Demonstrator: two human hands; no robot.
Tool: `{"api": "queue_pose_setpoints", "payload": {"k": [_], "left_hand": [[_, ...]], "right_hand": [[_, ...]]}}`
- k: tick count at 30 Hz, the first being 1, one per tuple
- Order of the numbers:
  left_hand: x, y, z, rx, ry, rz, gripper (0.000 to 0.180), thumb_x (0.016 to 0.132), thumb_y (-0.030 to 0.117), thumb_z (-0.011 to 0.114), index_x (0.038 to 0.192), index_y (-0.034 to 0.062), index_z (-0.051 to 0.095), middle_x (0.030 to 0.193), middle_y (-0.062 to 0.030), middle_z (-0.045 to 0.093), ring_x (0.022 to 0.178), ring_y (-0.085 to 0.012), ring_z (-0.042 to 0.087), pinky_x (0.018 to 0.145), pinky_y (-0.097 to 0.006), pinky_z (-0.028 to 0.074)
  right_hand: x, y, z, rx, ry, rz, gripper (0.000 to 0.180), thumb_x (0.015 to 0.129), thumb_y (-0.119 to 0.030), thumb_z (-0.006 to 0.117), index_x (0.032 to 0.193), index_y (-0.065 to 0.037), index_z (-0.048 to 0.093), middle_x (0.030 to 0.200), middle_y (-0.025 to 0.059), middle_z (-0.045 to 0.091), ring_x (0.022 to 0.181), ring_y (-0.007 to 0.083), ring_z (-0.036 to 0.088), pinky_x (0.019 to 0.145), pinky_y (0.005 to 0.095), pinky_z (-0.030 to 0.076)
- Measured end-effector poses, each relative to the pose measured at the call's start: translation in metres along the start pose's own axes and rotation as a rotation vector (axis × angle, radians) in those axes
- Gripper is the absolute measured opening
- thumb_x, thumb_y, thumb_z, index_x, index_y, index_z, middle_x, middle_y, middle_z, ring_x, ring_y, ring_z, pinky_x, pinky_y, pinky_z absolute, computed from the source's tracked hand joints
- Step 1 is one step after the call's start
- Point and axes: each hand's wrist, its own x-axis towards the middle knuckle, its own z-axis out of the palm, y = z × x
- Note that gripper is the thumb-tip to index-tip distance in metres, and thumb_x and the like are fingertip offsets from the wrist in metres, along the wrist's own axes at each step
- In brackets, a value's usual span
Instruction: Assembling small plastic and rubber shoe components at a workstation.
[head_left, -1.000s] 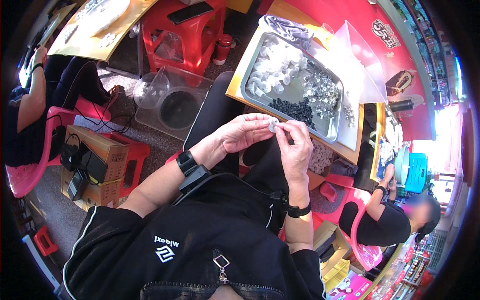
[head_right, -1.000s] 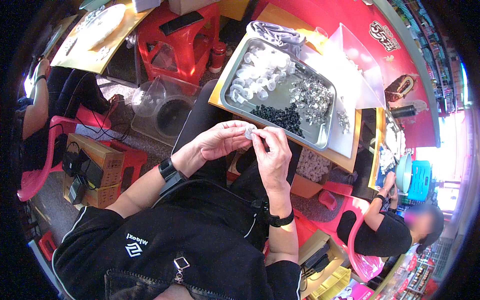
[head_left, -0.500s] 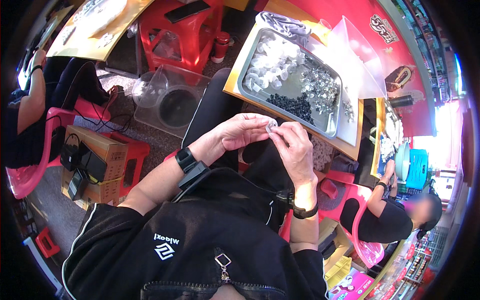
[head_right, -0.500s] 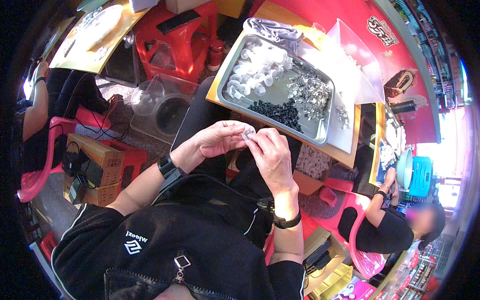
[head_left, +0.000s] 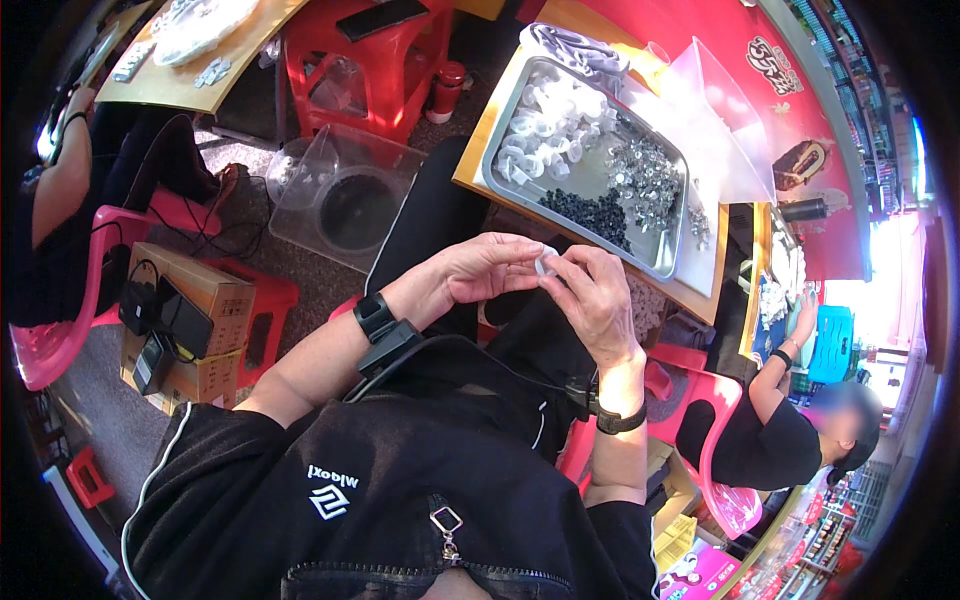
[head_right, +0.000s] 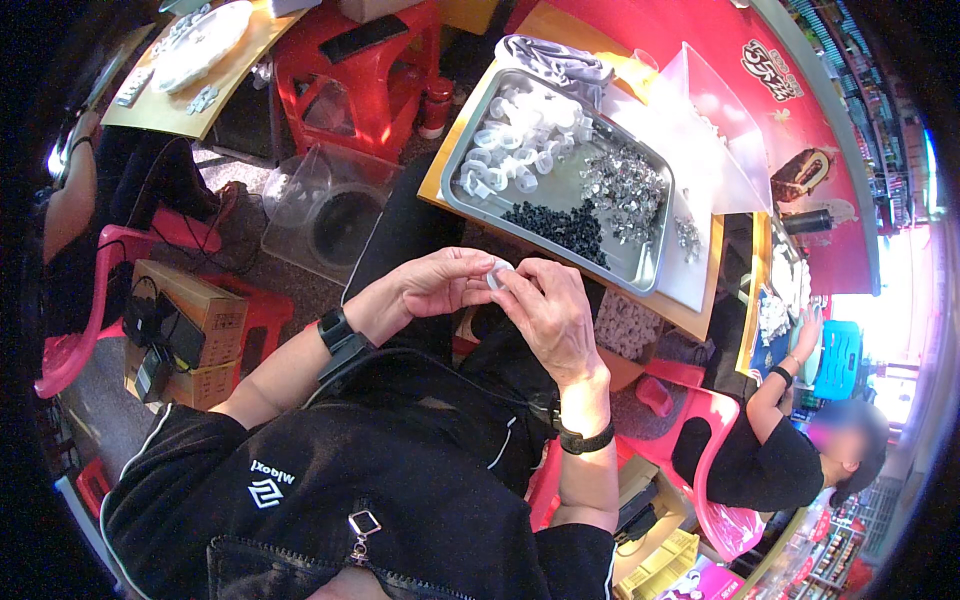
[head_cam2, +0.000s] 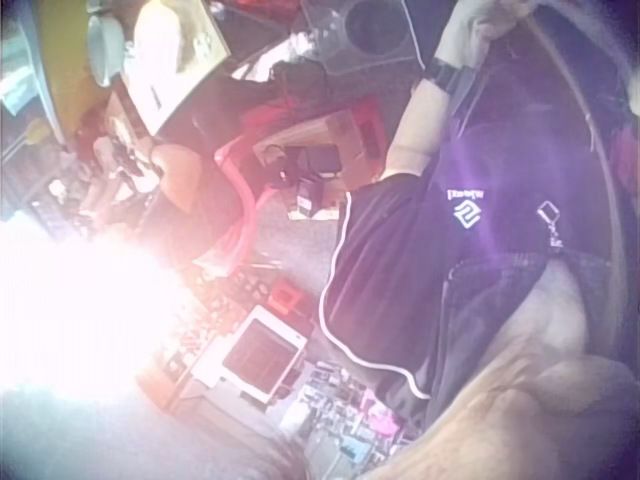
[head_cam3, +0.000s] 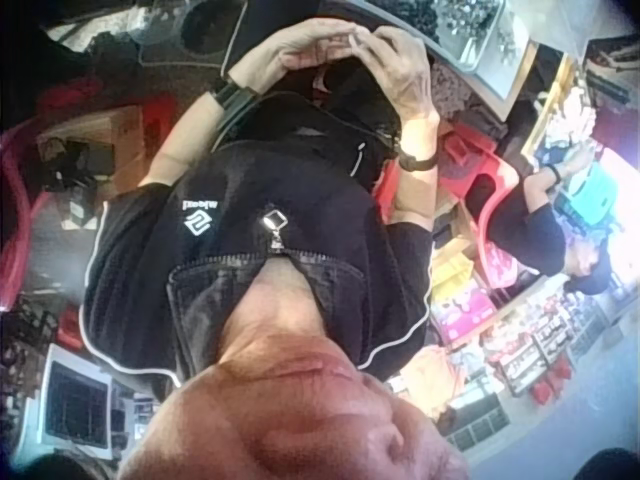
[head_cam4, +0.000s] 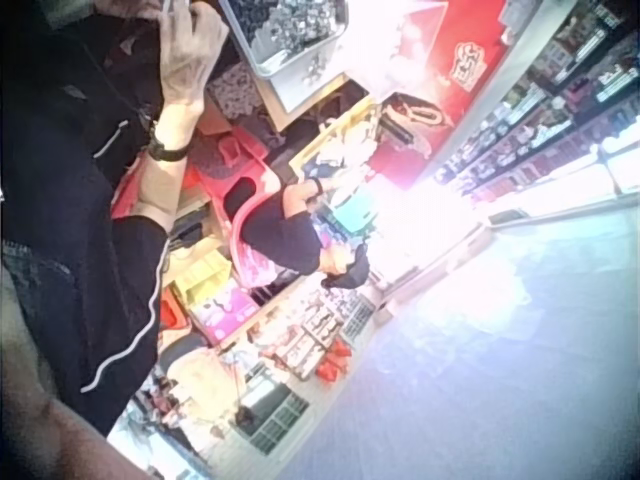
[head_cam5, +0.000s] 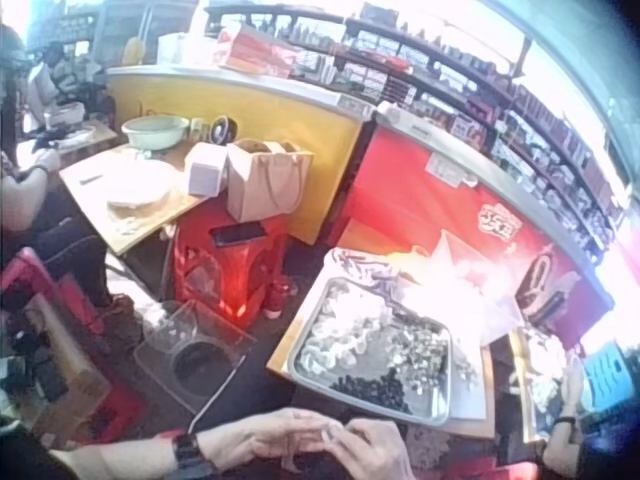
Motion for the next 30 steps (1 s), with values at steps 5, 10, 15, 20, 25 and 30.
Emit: {"api": "queue_pose_setpoints", "payload": {"k": [5,10,15,20,25,30], "left_hand": [[0.0,-0.002,0.009,-0.021,0.036,0.036,0.022,0.086,0.016,0.064,0.102,0.0014,0.062,0.101,-0.0088,0.064,0.094,-0.0158,0.063,0.086,-0.029,0.053],[0.005,-0.005,0.002,0.004,0.059,0.078,0.025,0.086,0.015,0.064,0.105,0.0,0.061,0.101,-0.0096,0.064,0.093,-0.0165,0.063,0.086,-0.028,0.053],[0.001,0.0,0.013,0.013,0.071,0.079,0.027,0.087,0.014,0.063,0.109,-0.0016,0.059,0.105,-0.013,0.064,0.098,-0.0214,0.063,0.088,-0.03,0.052],[-0.001,0.006,0.008,-0.029,0.043,0.074,0.027,0.086,0.012,0.064,0.107,-0.0018,0.06,0.105,-0.0142,0.064,0.099,-0.0238,0.063,0.089,-0.031,0.052],[-0.004,0.01,0.009,-0.083,0.055,0.058,0.026,0.084,0.011,0.066,0.107,-0.0013,0.06,0.104,-0.0139,0.064,0.099,-0.0246,0.063,0.09,-0.032,0.051],[-0.005,0.011,0.01,-0.045,0.056,0.066,0.028,0.086,0.015,0.064,0.108,-0.0009,0.058,0.106,-0.0141,0.064,0.099,-0.023,0.063,0.088,-0.03,0.053]], "right_hand": [[-0.008,-0.004,0.004,-0.042,0.038,0.01,0.032,0.071,-0.011,0.074,0.101,-0.009,0.066,0.085,0.0031,0.055,0.072,0.0179,0.054,0.069,0.0329,0.044],[-0.01,-0.005,0.013,-0.068,0.089,0.08,0.029,0.072,-0.011,0.073,0.1,-0.009,0.067,0.084,0.0036,0.054,0.072,0.0191,0.054,0.069,0.0327,0.044],[0.004,0.037,0.005,0.497,0.155,0.53,0.014,0.084,-0.012,0.064,0.093,-0.001,0.068,0.085,0.0096,0.062,0.079,0.0149,0.059,0.069,0.0274,0.046],[0.023,0.093,-0.002,0.165,0.111,0.652,0.015,0.083,-0.012,0.064,0.092,-0.002,0.068,0.083,0.0085,0.063,0.07,0.0167,0.06,0.066,0.0281,0.047],[0.031,0.117,0.012,0.005,-0.092,0.482,0.012,0.078,-0.008,0.065,0.088,-0.003,0.068,0.084,0.0126,0.059,0.076,0.0263,0.06,0.07,0.0345,0.047],[0.037,0.114,0.014,-0.019,-0.2,0.443,0.009,0.075,-0.007,0.065,0.083,-0.002,0.065,0.084,0.0137,0.056,0.083,0.0301,0.057,0.075,0.0375,0.046]]}}
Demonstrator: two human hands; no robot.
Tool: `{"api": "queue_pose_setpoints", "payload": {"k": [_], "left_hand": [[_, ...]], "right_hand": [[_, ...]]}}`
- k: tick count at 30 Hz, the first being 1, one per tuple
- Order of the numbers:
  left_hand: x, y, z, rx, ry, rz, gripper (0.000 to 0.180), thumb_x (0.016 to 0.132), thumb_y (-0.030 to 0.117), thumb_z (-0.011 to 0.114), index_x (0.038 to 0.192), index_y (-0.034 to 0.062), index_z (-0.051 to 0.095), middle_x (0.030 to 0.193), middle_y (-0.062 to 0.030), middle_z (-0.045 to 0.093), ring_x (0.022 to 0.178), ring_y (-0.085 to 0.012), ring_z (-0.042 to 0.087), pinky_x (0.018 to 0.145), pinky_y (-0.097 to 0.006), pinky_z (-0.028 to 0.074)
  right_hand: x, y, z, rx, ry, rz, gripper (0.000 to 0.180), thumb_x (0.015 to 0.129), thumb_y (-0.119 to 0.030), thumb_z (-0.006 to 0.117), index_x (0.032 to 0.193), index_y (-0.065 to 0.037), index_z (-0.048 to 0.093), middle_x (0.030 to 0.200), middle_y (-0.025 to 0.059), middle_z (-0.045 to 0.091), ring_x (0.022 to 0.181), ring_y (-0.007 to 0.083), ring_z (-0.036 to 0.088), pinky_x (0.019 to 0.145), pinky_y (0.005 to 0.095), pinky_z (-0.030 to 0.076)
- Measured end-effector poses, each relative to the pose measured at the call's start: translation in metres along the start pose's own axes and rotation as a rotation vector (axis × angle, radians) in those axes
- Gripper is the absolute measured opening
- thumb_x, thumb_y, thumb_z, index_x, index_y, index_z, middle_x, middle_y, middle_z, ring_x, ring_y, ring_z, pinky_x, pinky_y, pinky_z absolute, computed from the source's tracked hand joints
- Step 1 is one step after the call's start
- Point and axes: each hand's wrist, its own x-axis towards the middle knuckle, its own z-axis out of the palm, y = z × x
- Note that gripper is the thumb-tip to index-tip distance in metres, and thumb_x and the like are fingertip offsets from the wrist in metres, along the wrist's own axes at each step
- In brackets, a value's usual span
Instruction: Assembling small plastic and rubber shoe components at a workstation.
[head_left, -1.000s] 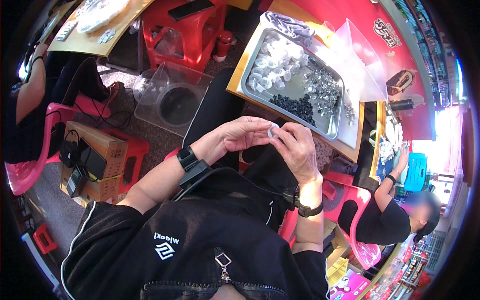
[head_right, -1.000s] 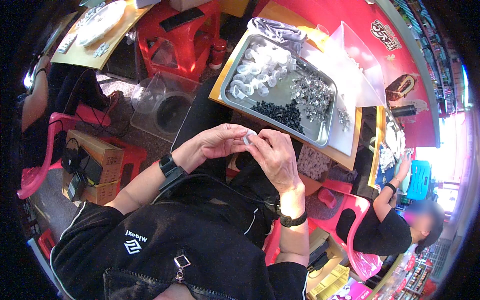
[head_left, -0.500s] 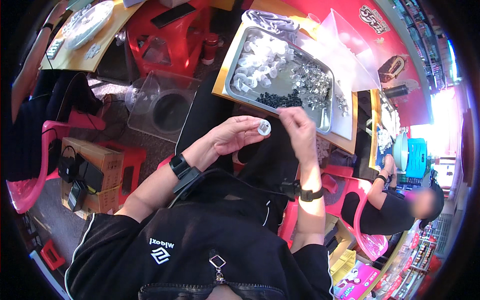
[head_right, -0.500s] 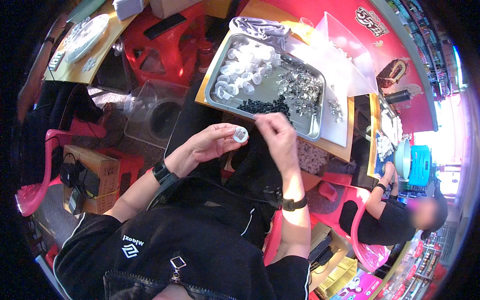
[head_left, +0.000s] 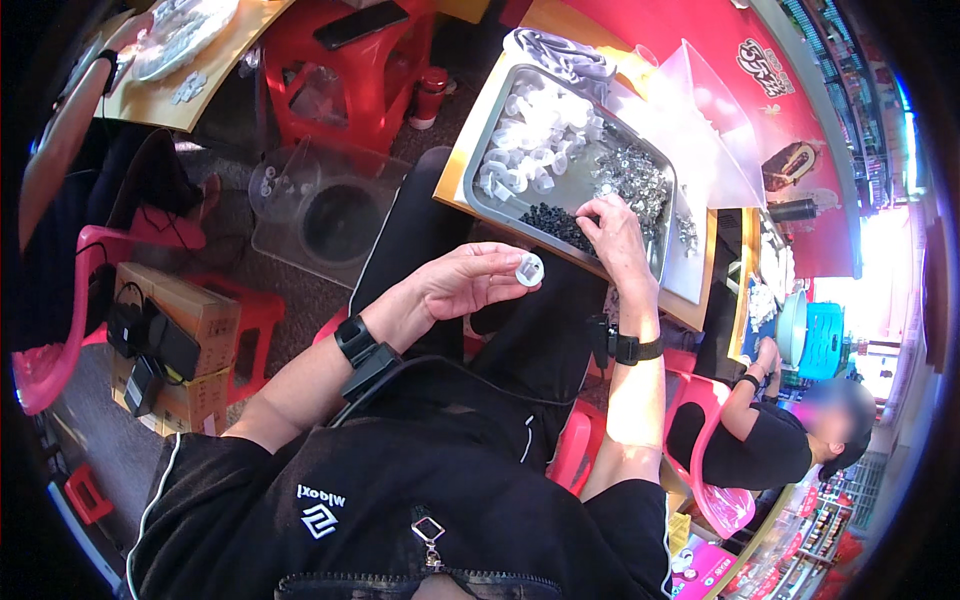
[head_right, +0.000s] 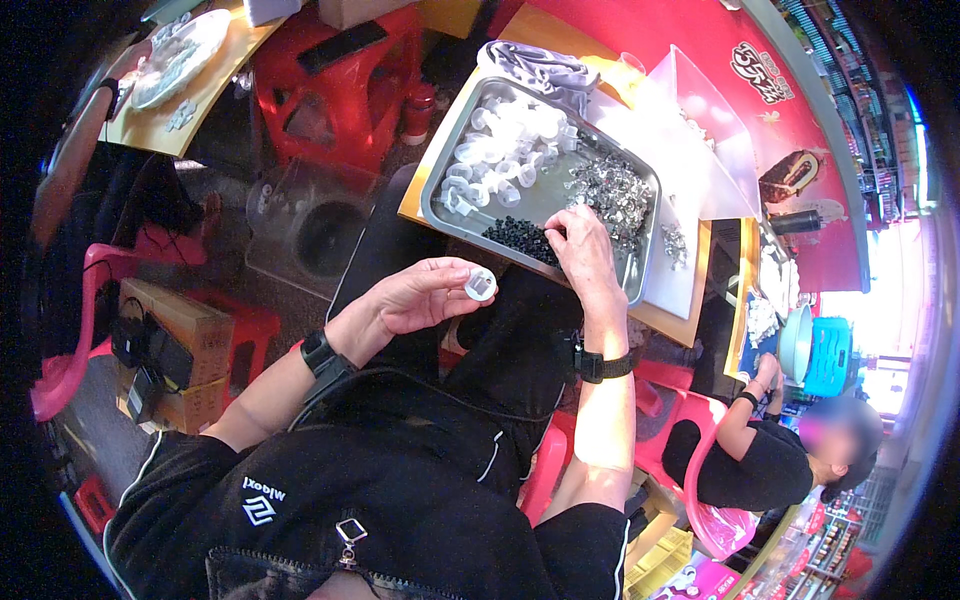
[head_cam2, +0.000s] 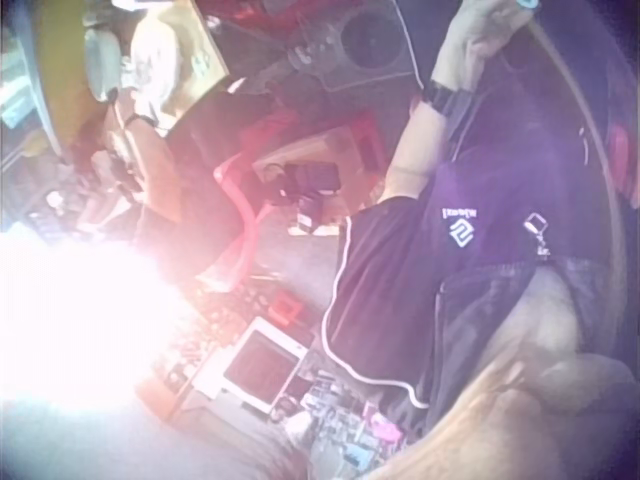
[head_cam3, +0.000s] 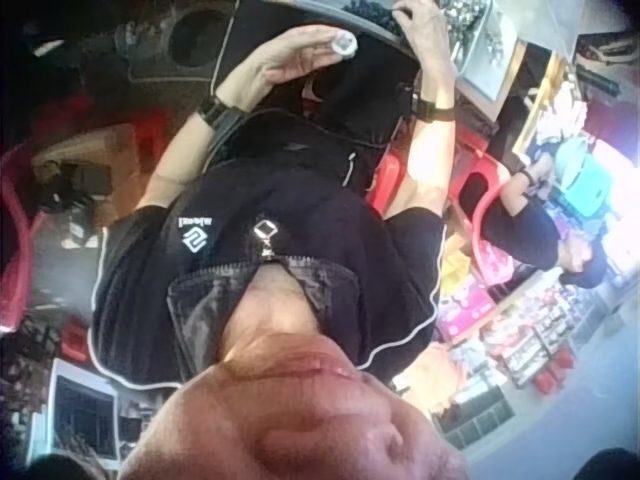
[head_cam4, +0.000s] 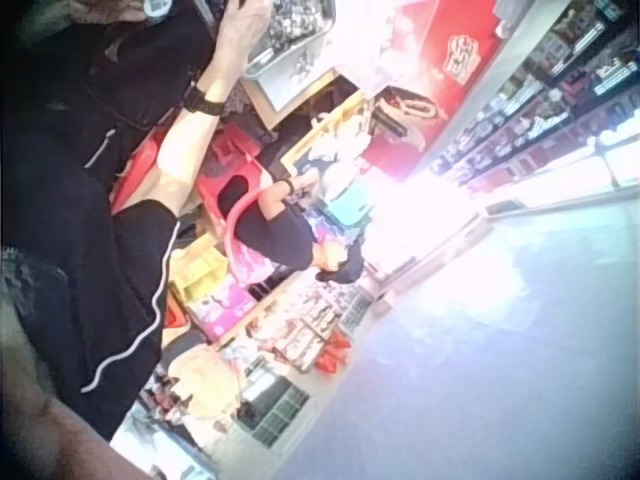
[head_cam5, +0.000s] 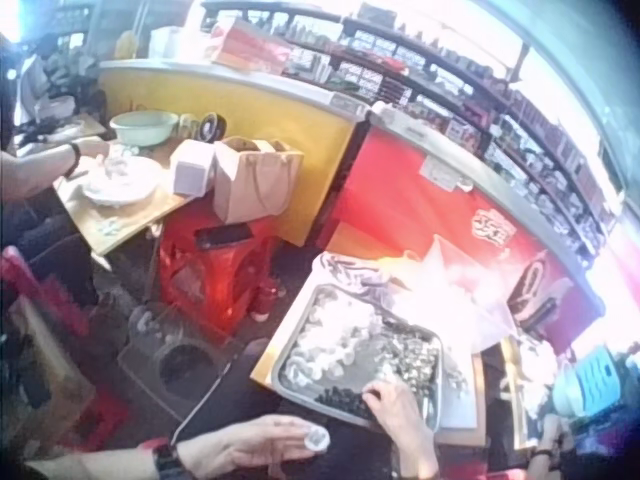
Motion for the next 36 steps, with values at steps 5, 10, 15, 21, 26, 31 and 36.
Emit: {"api": "queue_pose_setpoints", "payload": {"k": [5,10,15,21,26,31,36], "left_hand": [[0.0,0.0,0.0,-0.008,0.029,-0.009,0.029,0.086,0.015,0.064,0.109,-0.0011,0.058,0.105,-0.0139,0.064,0.098,-0.0231,0.064,0.087,-0.03,0.053],[0.001,0.0,-0.001,-0.032,0.02,-0.006,0.028,0.086,0.014,0.063,0.109,-0.0016,0.058,0.105,-0.0144,0.064,0.098,-0.0233,0.064,0.086,-0.029,0.054],[0.002,-0.002,-0.003,-0.051,0.013,-0.008,0.027,0.087,0.014,0.062,0.109,-0.0022,0.058,0.105,-0.0148,0.064,0.098,-0.0237,0.064,0.086,-0.03,0.054],[0.002,-0.001,-0.004,-0.079,-0.005,-0.004,0.029,0.087,0.014,0.062,0.11,-0.0024,0.058,0.106,-0.0147,0.063,0.098,-0.0233,0.064,0.086,-0.029,0.054],[0.001,0.0,-0.002,-0.088,-0.012,0.005,0.03,0.087,0.014,0.062,0.111,-0.0024,0.057,0.105,-0.0143,0.063,0.098,-0.0228,0.064,0.085,-0.028,0.054],[0.001,0.0,-0.003,-0.09,-0.029,0.003,0.031,0.087,0.015,0.062,0.112,-0.0022,0.057,0.105,-0.014,0.063,0.098,-0.0223,0.063,0.086,-0.028,0.054],[0.001,-0.001,-0.003,-0.071,-0.059,0.011,0.033,0.086,0.015,0.063,0.113,-0.0026,0.056,0.106,-0.0142,0.063,0.099,-0.0222,0.063,0.087,-0.028,0.053]], "right_hand": [[-0.007,-0.006,-0.004,0.149,0.033,0.169,0.009,0.078,-0.008,0.065,0.086,-0.004,0.066,0.082,0.0106,0.062,0.074,0.02,0.061,0.07,0.0306,0.047],[-0.015,0.011,0.001,0.631,0.118,0.281,0.014,0.083,-0.009,0.064,0.093,0.0,0.066,0.079,0.0026,0.065,0.067,0.0077,0.057,0.064,0.0209,0.046],[-0.02,0.018,-0.001,0.953,0.074,0.355,0.017,0.087,-0.01,0.062,0.098,0.003,0.064,0.081,0.0036,0.064,0.065,0.0064,0.053,0.062,0.0197,0.045],[-0.028,0.013,-0.006,1.507,0.082,0.445,0.023,0.09,-0.013,0.06,0.104,0.006,0.06,0.086,0.0089,0.062,0.068,0.0103,0.054,0.063,0.022,0.047],[-0.041,-0.017,-0.01,1.767,0.088,0.479,0.024,0.089,-0.008,0.058,0.107,0.007,0.059,0.088,0.0105,0.062,0.073,0.0133,0.056,0.068,0.0255,0.049],[-0.053,-0.037,-0.018,1.821,0.093,0.416,0.019,0.089,-0.007,0.059,0.105,0.002,0.062,0.088,0.0094,0.062,0.068,0.0105,0.054,0.065,0.0244,0.046],[-0.066,-0.053,-0.024,1.921,0.112,0.358,0.015,0.09,-0.008,0.058,0.102,-0.001,0.063,0.088,0.0095,0.062,0.066,0.008,0.052,0.064,0.0242,0.044]]}}
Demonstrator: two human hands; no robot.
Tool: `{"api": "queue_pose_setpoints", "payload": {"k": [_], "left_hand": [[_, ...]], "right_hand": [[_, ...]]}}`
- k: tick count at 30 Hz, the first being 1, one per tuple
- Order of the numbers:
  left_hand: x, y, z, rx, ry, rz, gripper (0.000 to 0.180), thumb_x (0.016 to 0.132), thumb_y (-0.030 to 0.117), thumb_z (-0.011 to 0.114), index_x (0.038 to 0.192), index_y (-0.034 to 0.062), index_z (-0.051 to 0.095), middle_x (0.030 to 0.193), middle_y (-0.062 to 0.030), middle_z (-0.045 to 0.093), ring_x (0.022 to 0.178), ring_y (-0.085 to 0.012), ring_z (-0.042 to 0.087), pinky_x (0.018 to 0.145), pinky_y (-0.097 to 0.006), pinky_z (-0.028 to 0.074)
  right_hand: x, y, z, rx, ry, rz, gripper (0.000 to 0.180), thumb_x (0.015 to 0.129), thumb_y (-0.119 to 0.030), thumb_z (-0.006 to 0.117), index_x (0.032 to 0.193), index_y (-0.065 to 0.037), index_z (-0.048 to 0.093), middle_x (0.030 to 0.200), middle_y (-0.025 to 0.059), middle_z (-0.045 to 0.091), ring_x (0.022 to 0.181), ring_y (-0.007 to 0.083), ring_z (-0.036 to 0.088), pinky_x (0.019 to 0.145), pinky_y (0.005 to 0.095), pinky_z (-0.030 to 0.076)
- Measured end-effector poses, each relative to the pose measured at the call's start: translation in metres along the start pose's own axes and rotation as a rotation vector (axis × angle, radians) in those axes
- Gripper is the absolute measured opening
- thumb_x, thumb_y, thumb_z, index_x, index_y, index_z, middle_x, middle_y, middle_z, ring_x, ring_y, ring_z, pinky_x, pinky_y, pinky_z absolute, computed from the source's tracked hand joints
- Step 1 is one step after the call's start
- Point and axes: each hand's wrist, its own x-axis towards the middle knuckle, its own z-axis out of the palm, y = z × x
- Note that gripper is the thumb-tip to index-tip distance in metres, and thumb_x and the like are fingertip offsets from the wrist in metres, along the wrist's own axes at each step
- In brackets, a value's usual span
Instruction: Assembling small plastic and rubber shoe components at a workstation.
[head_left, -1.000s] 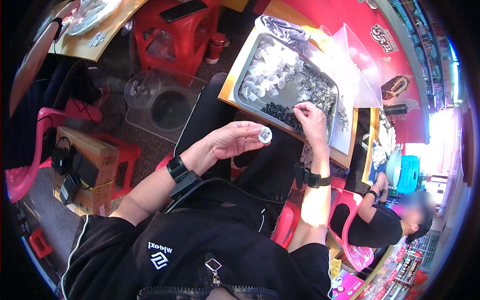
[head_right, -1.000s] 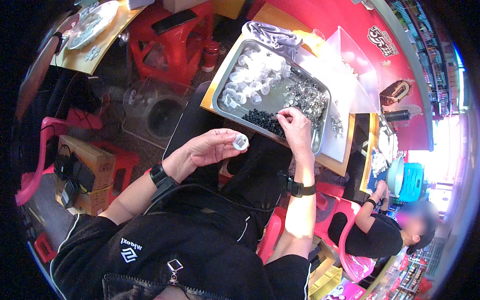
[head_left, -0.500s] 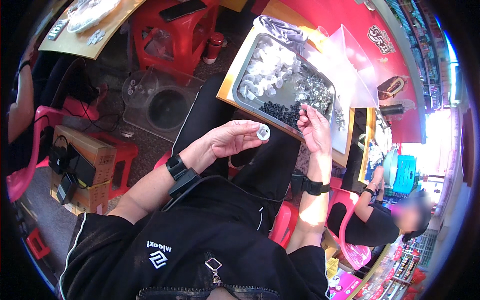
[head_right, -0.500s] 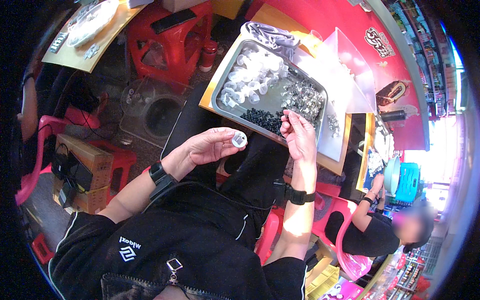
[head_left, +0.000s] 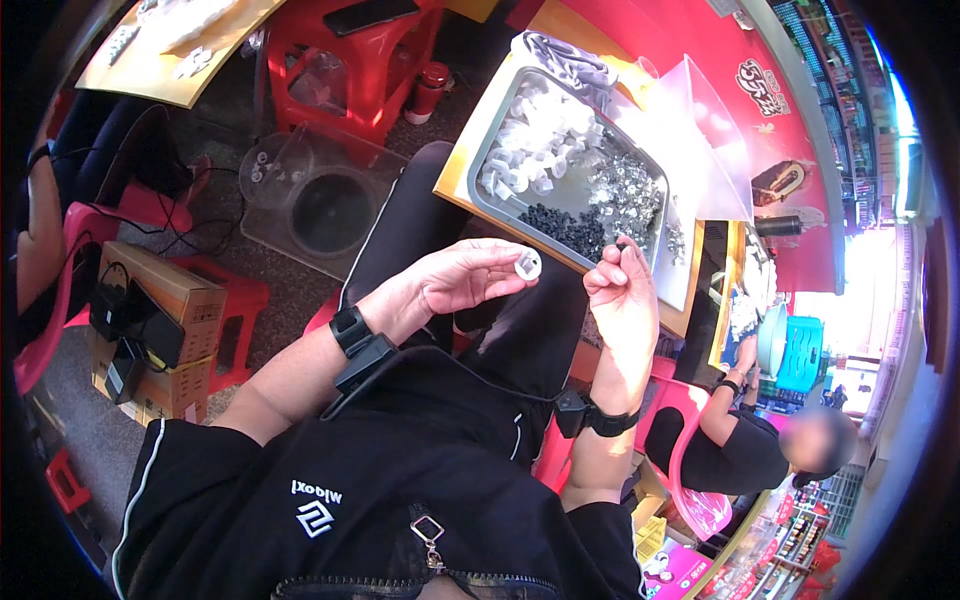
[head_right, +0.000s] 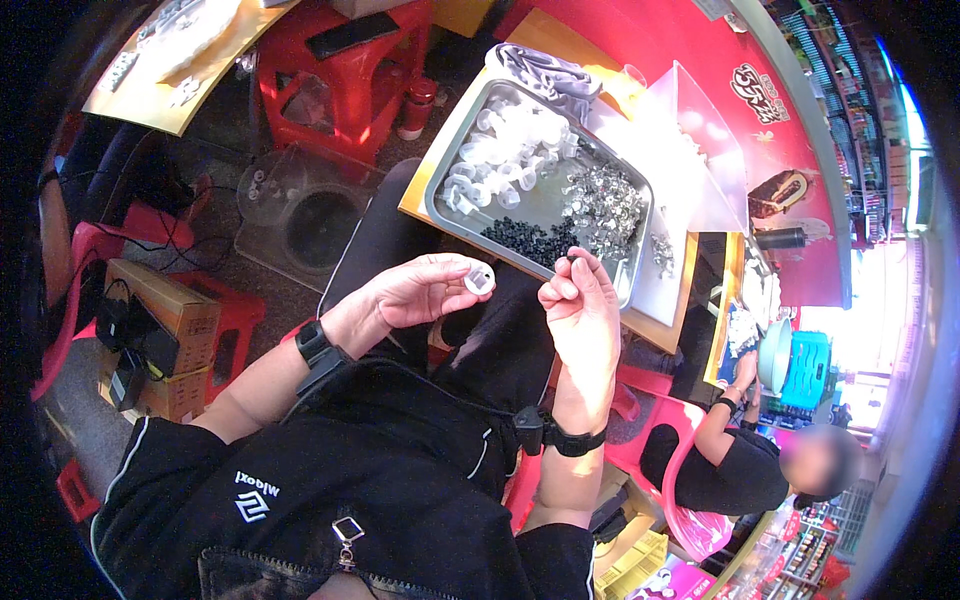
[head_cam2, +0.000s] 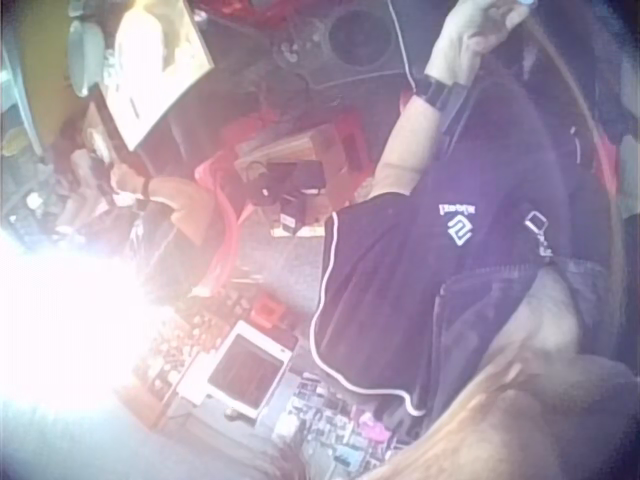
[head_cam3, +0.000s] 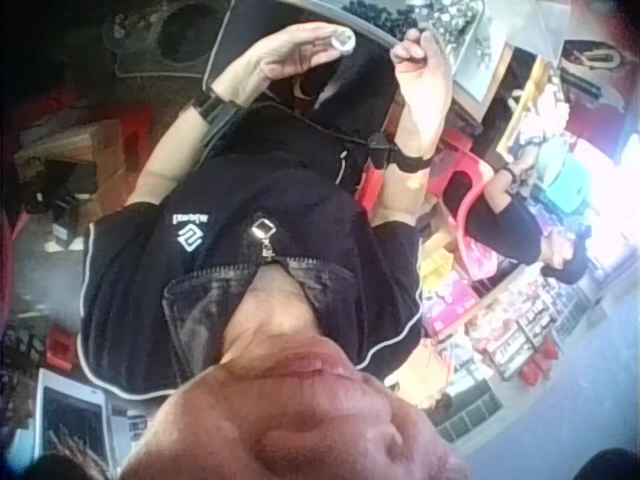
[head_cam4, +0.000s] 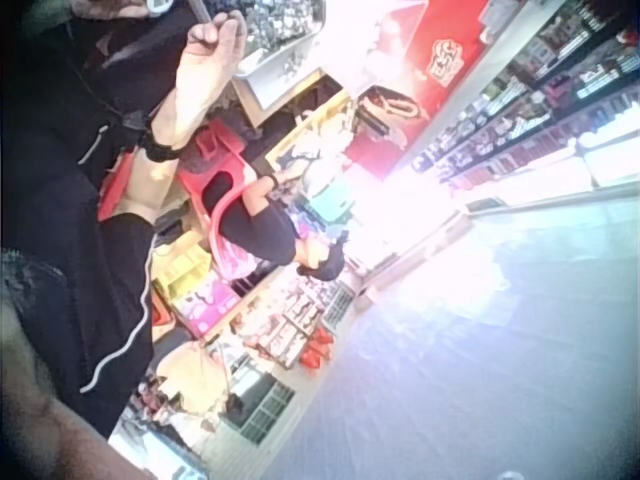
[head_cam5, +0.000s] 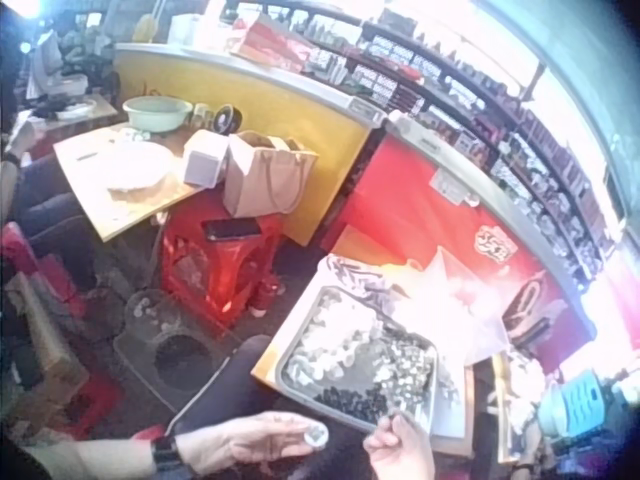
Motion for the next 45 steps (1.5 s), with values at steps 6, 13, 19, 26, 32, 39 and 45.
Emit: {"api": "queue_pose_setpoints", "payload": {"k": [6,13,19,26,32,39,45], "left_hand": [[0.001,-0.001,-0.002,0.005,-0.016,0.015,0.035,0.086,0.017,0.064,0.113,-0.0026,0.056,0.107,-0.013,0.063,0.099,-0.0211,0.063,0.086,-0.027,0.053],[0.0,-0.001,-0.001,0.011,0.025,0.023,0.031,0.087,0.02,0.063,0.11,0.0005,0.059,0.103,-0.0103,0.065,0.094,-0.0184,0.064,0.08,-0.025,0.053],[-0.003,0.002,0.002,-0.035,0.042,-0.023,0.023,0.088,0.024,0.062,0.1,0.0046,0.062,0.093,-0.0065,0.067,0.084,-0.0142,0.065,0.073,-0.024,0.054],[-0.002,0.002,0.002,-0.01,0.028,-0.027,0.022,0.089,0.026,0.061,0.098,0.0051,0.063,0.085,-0.0035,0.067,0.073,-0.0109,0.064,0.063,-0.022,0.053],[-0.001,-0.001,-0.001,-0.001,0.021,-0.015,0.02,0.089,0.025,0.061,0.095,0.0057,0.063,0.082,-0.0019,0.065,0.07,-0.0098,0.063,0.062,-0.021,0.053],[0.001,-0.001,-0.003,0.083,0.031,0.003,0.017,0.087,0.024,0.064,0.091,0.0076,0.064,0.076,0.0001,0.064,0.067,-0.0089,0.062,0.063,-0.02,0.053],[0.003,-0.005,-0.006,0.116,0.072,0.025,0.015,0.087,0.022,0.064,0.087,0.0071,0.064,0.075,0.0002,0.063,0.066,-0.0085,0.061,0.062,-0.02,0.051]], "right_hand": [[-0.003,0.014,0.007,0.085,0.031,-0.019,0.013,0.09,-0.008,0.056,0.1,-0.002,0.063,0.091,0.0099,0.063,0.066,0.0092,0.051,0.065,0.0254,0.044],[-0.002,0.025,0.002,-0.021,0.08,-0.019,0.013,0.088,-0.003,0.059,0.099,0.001,0.062,0.092,0.0136,0.063,0.066,0.0106,0.051,0.064,0.025,0.043],[0.0,0.038,0.01,-0.399,0.083,-0.126,0.012,0.083,0.001,0.064,0.095,0.002,0.063,0.086,0.0085,0.062,0.066,0.0085,0.051,0.065,0.0215,0.044],[-0.007,0.038,0.043,-1.324,-0.07,-0.392,0.011,0.077,-0.001,0.07,0.087,-0.002,0.066,0.086,0.0021,0.057,0.07,0.0091,0.053,0.063,0.0221,0.043],[-0.008,0.042,0.048,-1.559,-0.126,-0.485,0.011,0.075,-0.002,0.069,0.086,-0.003,0.065,0.084,0.0065,0.057,0.074,0.0175,0.058,0.065,0.0287,0.047],[-0.008,0.046,0.045,-1.648,-0.196,-0.639,0.012,0.074,-0.001,0.068,0.084,-0.004,0.062,0.083,0.0074,0.057,0.081,0.0233,0.058,0.072,0.033,0.047],[-0.005,0.048,0.04,-1.738,-0.231,-0.751,0.012,0.073,-0.003,0.069,0.082,-0.005,0.062,0.081,0.0064,0.057,0.08,0.0234,0.058,0.074,0.0348,0.045]]}}
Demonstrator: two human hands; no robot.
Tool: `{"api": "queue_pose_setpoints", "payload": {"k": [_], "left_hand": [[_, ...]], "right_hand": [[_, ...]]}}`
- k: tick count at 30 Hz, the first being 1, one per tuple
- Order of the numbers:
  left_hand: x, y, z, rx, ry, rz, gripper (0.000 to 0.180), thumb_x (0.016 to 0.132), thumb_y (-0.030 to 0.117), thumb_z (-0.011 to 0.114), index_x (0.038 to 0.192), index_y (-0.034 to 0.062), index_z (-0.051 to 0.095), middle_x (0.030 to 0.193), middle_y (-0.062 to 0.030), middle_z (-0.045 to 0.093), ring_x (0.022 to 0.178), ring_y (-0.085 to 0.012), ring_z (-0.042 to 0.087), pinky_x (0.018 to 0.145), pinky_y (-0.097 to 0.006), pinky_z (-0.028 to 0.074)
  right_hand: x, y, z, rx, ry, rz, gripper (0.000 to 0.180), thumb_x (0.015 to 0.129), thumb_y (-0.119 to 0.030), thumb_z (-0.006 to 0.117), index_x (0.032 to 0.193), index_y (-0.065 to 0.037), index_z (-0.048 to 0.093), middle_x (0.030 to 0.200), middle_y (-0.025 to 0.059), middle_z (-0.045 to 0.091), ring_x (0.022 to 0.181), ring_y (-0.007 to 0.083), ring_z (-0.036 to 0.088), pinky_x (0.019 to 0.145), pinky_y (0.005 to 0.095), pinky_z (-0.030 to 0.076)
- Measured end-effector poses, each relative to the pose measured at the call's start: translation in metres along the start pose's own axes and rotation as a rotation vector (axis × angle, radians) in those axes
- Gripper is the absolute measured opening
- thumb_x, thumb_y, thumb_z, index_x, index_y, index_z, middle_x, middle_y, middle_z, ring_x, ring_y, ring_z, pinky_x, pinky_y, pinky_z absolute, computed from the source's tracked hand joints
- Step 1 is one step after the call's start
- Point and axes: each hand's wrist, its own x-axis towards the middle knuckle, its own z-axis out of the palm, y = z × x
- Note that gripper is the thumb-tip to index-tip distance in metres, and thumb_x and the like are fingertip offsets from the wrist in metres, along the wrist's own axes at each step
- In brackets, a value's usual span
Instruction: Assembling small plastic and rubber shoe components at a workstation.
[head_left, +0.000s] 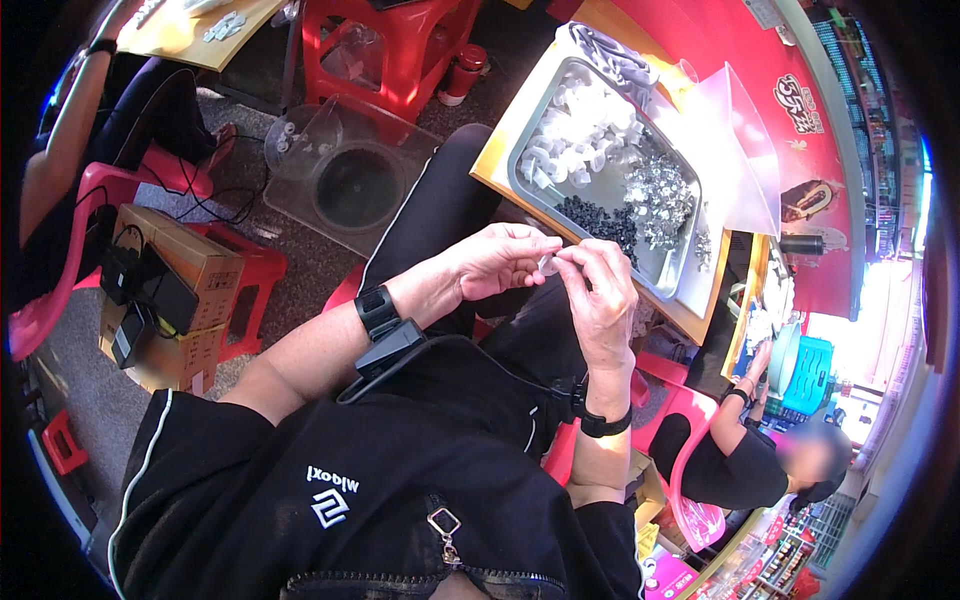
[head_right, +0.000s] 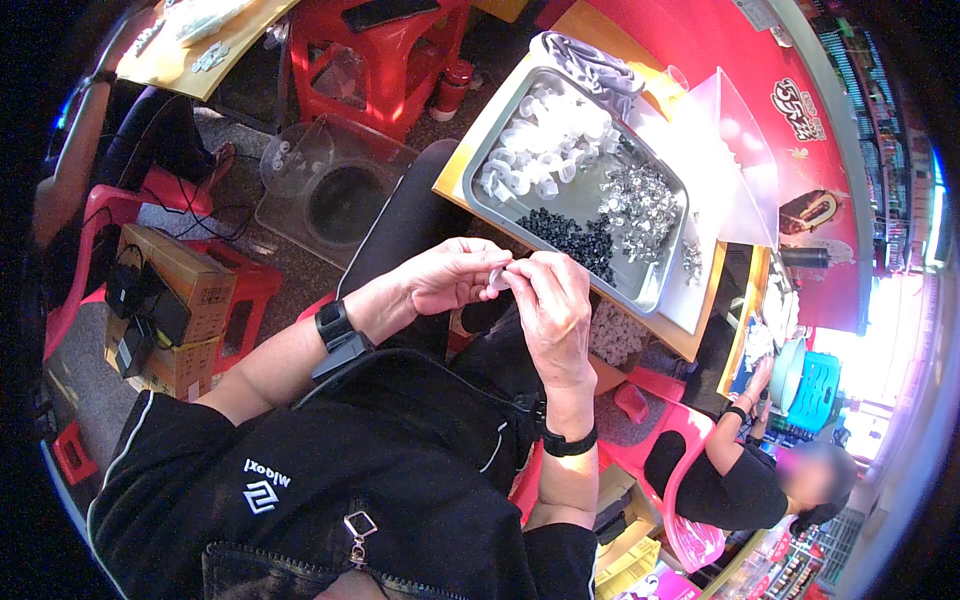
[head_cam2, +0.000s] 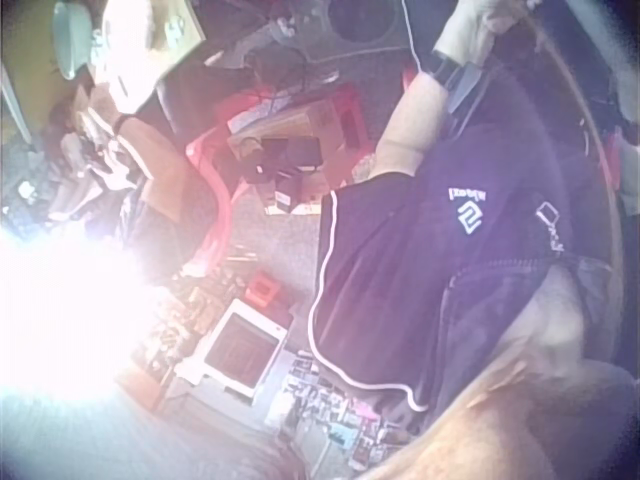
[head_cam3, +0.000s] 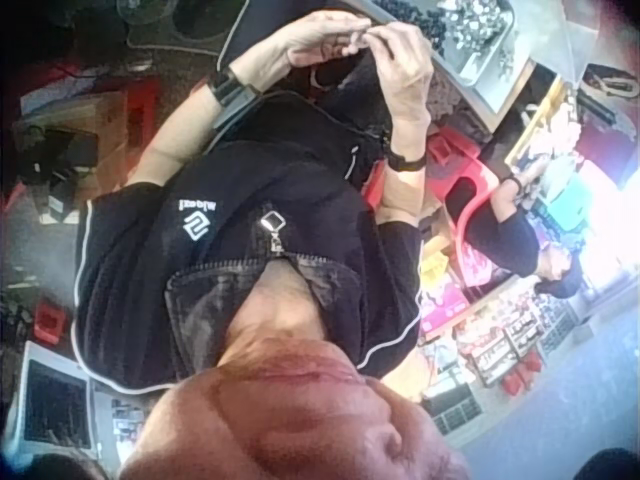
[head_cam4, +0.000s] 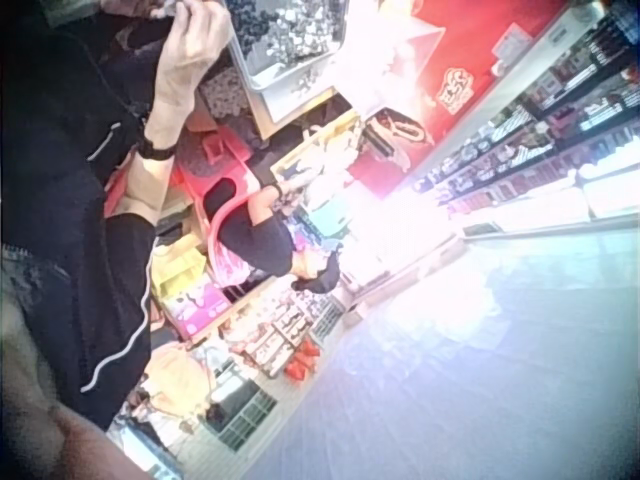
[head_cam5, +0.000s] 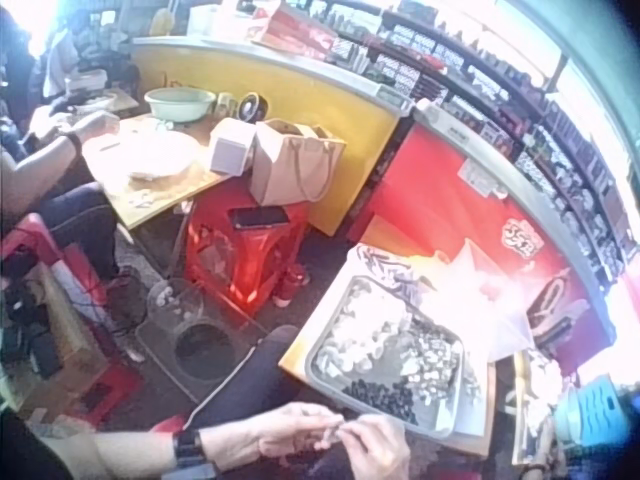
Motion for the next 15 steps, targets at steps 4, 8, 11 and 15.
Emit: {"api": "queue_pose_setpoints", "payload": {"k": [4,8,11,15], "left_hand": [[0.0,-0.002,0.001,0.046,0.033,0.029,0.014,0.087,0.021,0.064,0.085,0.0074,0.064,0.074,0.0006,0.062,0.066,-0.0074,0.06,0.062,-0.019,0.05],[0.002,-0.004,0.0,0.045,0.09,0.001,0.015,0.087,0.022,0.064,0.082,0.0081,0.063,0.072,0.0016,0.061,0.062,-0.0065,0.057,0.057,-0.019,0.048],[0.001,-0.003,0.004,-0.002,0.079,-0.07,0.017,0.087,0.025,0.065,0.08,0.009,0.062,0.07,0.0023,0.06,0.057,-0.0062,0.055,0.052,-0.018,0.045],[0.0,-0.001,0.002,-0.08,0.054,-0.208,0.02,0.086,0.029,0.066,0.08,0.0103,0.062,0.066,0.0034,0.058,0.049,-0.0055,0.051,0.046,-0.018,0.041]], "right_hand": [[-0.003,0.002,0.001,-0.004,-0.023,0.032,0.011,0.075,-0.001,0.069,0.082,-0.003,0.061,0.084,0.0071,0.057,0.076,0.0205,0.057,0.067,0.0309,0.046],[-0.009,0.001,0.008,0.167,-0.06,0.233,0.013,0.074,-0.002,0.069,0.083,-0.005,0.06,0.084,0.0069,0.056,0.08,0.0242,0.057,0.072,0.0347,0.045],[-0.014,0.005,0.009,0.087,-0.021,0.154,0.013,0.074,-0.003,0.069,0.083,-0.005,0.06,0.084,0.0067,0.056,0.08,0.0239,0.056,0.07,0.0344,0.045],[-0.014,0.006,0.009,0.049,-0.035,0.06,0.014,0.073,-0.002,0.069,0.083,-0.006,0.06,0.083,0.0063,0.056,0.079,0.0239,0.056,0.07,0.0343,0.045]]}}
